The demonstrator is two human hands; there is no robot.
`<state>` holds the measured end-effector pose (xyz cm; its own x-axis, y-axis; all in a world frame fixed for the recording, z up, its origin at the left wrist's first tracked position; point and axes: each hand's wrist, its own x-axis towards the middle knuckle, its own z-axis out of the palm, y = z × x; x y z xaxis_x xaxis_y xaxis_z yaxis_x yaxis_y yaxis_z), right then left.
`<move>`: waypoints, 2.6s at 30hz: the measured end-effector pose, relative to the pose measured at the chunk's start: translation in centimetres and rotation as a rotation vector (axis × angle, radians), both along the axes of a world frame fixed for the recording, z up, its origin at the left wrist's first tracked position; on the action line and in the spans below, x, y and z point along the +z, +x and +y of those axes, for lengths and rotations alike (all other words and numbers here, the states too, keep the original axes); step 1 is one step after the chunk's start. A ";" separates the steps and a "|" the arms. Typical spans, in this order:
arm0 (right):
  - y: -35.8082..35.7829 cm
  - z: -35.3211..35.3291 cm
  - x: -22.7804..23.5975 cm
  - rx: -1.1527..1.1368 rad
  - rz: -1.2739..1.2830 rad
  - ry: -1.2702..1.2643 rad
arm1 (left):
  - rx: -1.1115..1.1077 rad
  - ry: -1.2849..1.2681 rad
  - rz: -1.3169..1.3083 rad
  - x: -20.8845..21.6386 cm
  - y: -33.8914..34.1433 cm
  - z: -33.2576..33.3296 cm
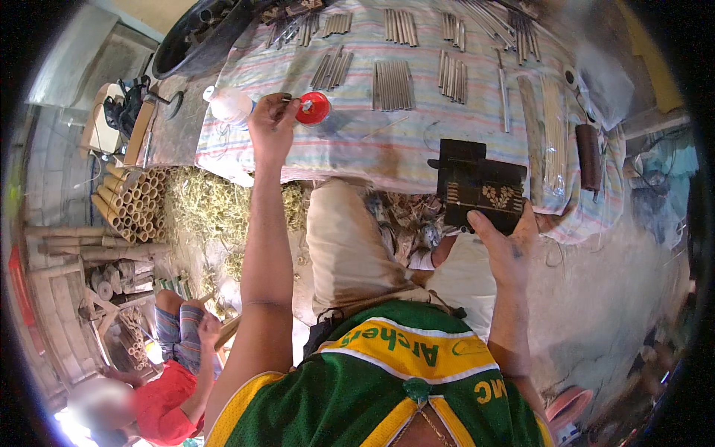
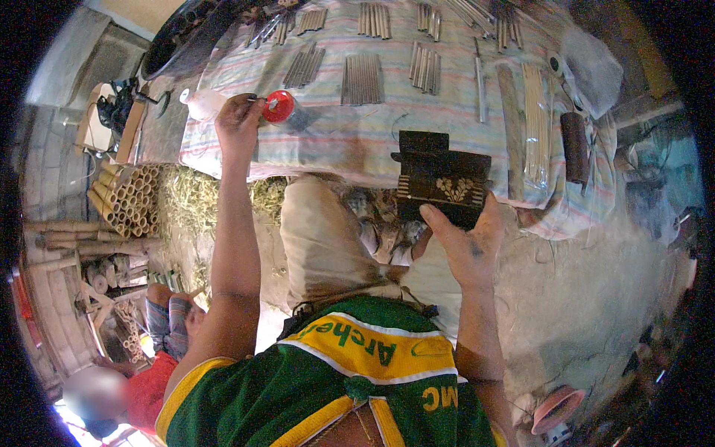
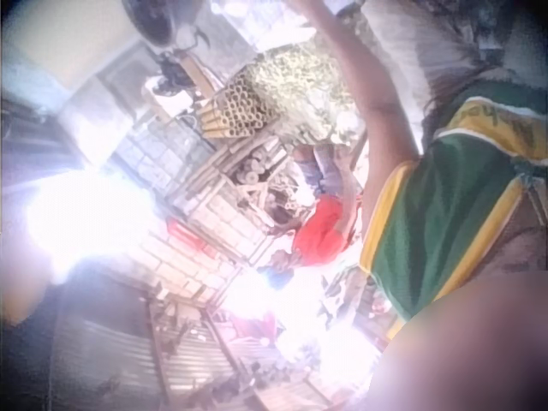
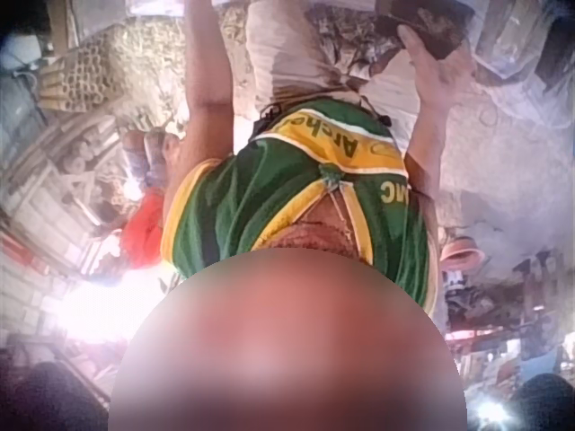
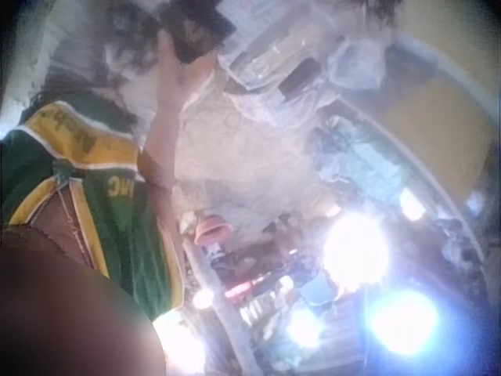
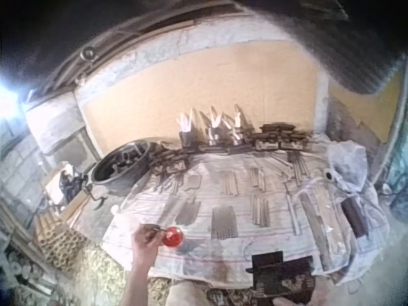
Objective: The person sits on the floor and assembles small metal rods into a dark decorative frame. They pick up rods from a table, insert them into slots on the frame, and occasionally adjust the frame's position. The person repeats this process for multiple rods throughout the clip.
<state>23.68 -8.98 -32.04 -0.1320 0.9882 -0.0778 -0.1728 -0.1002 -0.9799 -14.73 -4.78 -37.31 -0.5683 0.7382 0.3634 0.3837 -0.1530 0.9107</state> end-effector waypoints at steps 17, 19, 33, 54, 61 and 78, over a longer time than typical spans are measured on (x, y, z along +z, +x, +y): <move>-0.4 -0.1 0.3 -0.009 -0.092 0.064 | -0.687 -0.162 -0.414 6.9 20.2 -5.5; -0.3 -0.2 0.2 -0.029 -0.062 0.068 | -0.687 -0.146 -0.395 6.9 20.4 -5.4; -0.3 -0.6 0.1 0.005 0.094 0.079 | -0.678 -0.179 -0.312 7.2 20.5 -5.8; -0.3 -0.9 -0.4 0.024 -0.170 0.276 | -0.622 -0.146 0.349 8.6 21.1 -6.2; 0.0 -0.6 -1.9 0.018 -0.114 0.293 | -0.599 0.047 0.624 7.4 21.8 -6.2; 0.3 -0.2 -1.1 -0.023 0.010 0.054 | -0.277 -0.244 0.253 0.3 12.3 -1.0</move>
<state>23.97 -9.15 -33.11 -0.1096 0.9937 -0.0227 -0.1841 -0.0427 -0.9820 -2.39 -5.80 -37.04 -0.2531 0.9312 0.2622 0.5738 -0.0737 0.8157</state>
